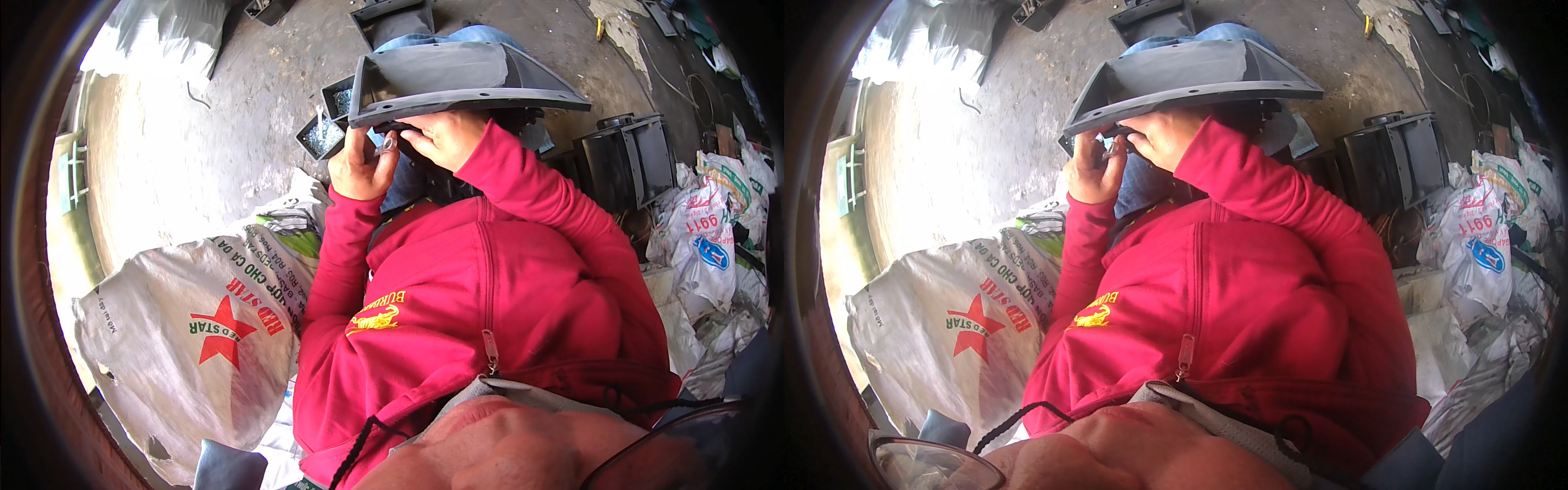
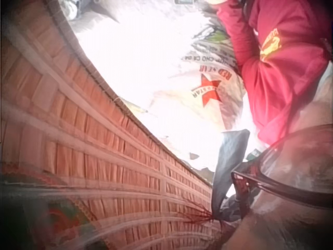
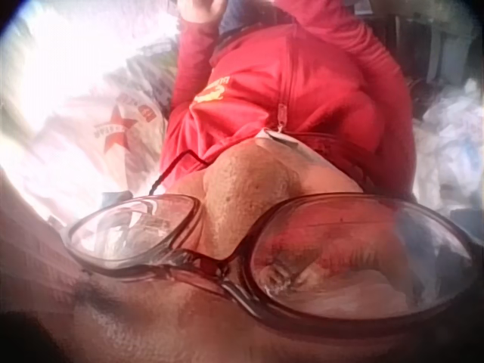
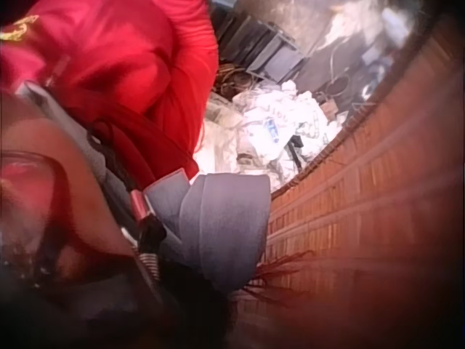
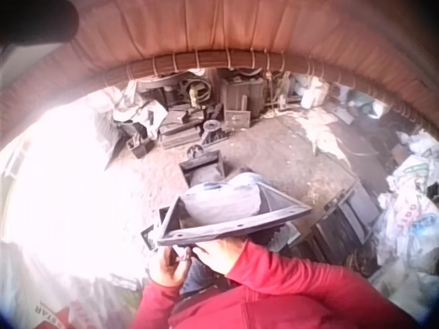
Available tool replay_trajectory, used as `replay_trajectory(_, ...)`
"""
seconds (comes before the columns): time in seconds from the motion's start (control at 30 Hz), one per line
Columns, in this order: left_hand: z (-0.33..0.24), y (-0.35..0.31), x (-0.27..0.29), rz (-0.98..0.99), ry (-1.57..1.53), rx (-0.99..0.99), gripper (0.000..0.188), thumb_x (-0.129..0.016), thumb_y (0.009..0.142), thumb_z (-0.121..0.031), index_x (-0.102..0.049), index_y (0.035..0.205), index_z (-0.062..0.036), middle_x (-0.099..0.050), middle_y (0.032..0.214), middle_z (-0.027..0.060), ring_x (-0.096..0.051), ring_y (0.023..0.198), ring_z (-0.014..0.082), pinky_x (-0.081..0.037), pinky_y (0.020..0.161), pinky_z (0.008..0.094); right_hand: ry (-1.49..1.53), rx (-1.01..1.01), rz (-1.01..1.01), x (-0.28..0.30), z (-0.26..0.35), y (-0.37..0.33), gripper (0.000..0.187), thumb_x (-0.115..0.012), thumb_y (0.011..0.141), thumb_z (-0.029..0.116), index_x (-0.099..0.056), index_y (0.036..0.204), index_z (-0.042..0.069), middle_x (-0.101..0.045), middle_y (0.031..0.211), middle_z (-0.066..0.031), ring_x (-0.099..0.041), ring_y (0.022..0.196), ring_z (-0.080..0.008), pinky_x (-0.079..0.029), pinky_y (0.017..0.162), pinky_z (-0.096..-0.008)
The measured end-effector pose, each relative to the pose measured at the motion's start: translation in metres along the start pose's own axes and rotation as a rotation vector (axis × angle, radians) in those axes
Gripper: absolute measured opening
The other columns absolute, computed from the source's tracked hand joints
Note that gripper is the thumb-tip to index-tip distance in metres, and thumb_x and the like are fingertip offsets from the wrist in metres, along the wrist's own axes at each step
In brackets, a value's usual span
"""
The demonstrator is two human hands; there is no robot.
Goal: The person uses a wrench to tighten bolts on a large metal component, likely part of a motor or machinery. They repeatedly adjust the component's position and work on different bolt locations to secure it.
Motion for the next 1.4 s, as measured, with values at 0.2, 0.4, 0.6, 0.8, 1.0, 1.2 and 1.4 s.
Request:
replay_trajectory(0.2, -0.003, 0.000, 0.000, -0.035, -0.009, 0.005, 0.032, -0.073, 0.078, -0.011, -0.061, 0.107, -0.0047, -0.045, 0.050, 0.0009, -0.043, 0.040, 0.0106, -0.036, 0.043, 0.0257, 0.072, -0.031, 0.020, -0.006, -0.009, -0.005, 0.032, -0.060, 0.088, 0.023, -0.063, 0.118, 0.013, -0.068, 0.096, -0.0147, -0.066, 0.086, -0.0339, -0.052, 0.080, -0.0421)
replay_trajectory(0.4, -0.002, -0.004, 0.000, 0.026, 0.080, 0.019, 0.032, -0.072, 0.079, -0.006, -0.063, 0.109, -0.0039, -0.058, 0.069, 0.0043, -0.051, 0.051, 0.0109, -0.043, 0.051, 0.0253, 0.013, -0.065, 0.021, 0.002, -0.006, -0.002, 0.029, -0.060, 0.087, 0.022, -0.064, 0.114, 0.014, -0.068, 0.100, -0.0143, -0.065, 0.091, -0.0334, -0.051, 0.082, -0.0428)
replay_trajectory(0.6, -0.003, 0.000, 0.002, 0.034, 0.062, -0.052, 0.031, -0.074, 0.078, -0.008, -0.064, 0.107, -0.0036, -0.056, 0.067, 0.0059, -0.051, 0.051, 0.0121, -0.041, 0.049, 0.0265, -0.008, -0.027, 0.035, 0.003, 0.001, 0.000, 0.033, -0.063, 0.085, 0.015, -0.062, 0.116, 0.005, -0.065, 0.108, -0.0160, -0.062, 0.098, -0.0341, -0.049, 0.087, -0.0385)
replay_trajectory(0.8, -0.020, 0.007, 0.008, 0.090, 0.128, -0.077, 0.027, -0.071, 0.080, -0.006, -0.064, 0.106, -0.0013, -0.070, 0.091, 0.0135, -0.069, 0.072, 0.0209, -0.053, 0.064, 0.0289, 0.023, -0.041, 0.047, 0.003, -0.003, 0.000, 0.033, -0.062, 0.086, 0.015, -0.062, 0.117, 0.005, -0.066, 0.107, -0.0159, -0.062, 0.098, -0.0345, -0.048, 0.087, -0.0389)
replay_trajectory(1.0, -0.025, 0.009, 0.006, 0.169, 0.150, -0.075, 0.028, -0.073, 0.079, -0.007, -0.065, 0.105, -0.0018, -0.070, 0.089, 0.0123, -0.069, 0.069, 0.0196, -0.052, 0.061, 0.0281, 0.042, -0.029, 0.030, 0.008, 0.000, 0.001, 0.031, -0.061, 0.086, 0.014, -0.062, 0.115, 0.004, -0.067, 0.104, -0.0155, -0.063, 0.094, -0.0338, -0.049, 0.083, -0.0385)
replay_trajectory(1.2, -0.026, 0.011, 0.013, 0.120, 0.107, -0.080, 0.038, -0.078, 0.074, -0.014, -0.065, 0.108, -0.0029, -0.070, 0.090, 0.0113, -0.070, 0.073, 0.0201, -0.053, 0.063, 0.0289, 0.094, -0.054, -0.017, 0.008, -0.006, -0.003, 0.026, -0.059, 0.086, 0.012, -0.063, 0.110, 0.003, -0.068, 0.091, -0.0144, -0.065, 0.083, -0.0328, -0.050, 0.076, -0.0383)
replay_trajectory(1.4, -0.023, 0.012, 0.018, 0.115, 0.160, -0.083, 0.038, -0.079, 0.073, -0.017, -0.066, 0.106, -0.0036, -0.070, 0.091, 0.0126, -0.070, 0.076, 0.0229, -0.054, 0.064, 0.0300, 0.050, -0.110, 0.056, 0.008, -0.005, -0.001, 0.023, -0.059, 0.085, 0.012, -0.065, 0.105, 0.003, -0.067, 0.086, -0.0148, -0.065, 0.079, -0.0315, -0.050, 0.072, -0.0378)
Point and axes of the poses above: each hand's wrist, its own y-axis towards the middle knuckle, its own x-axis out of the back of the hand, z = x × y, the point moved 9 cm from there along y, towards the middle knuckle
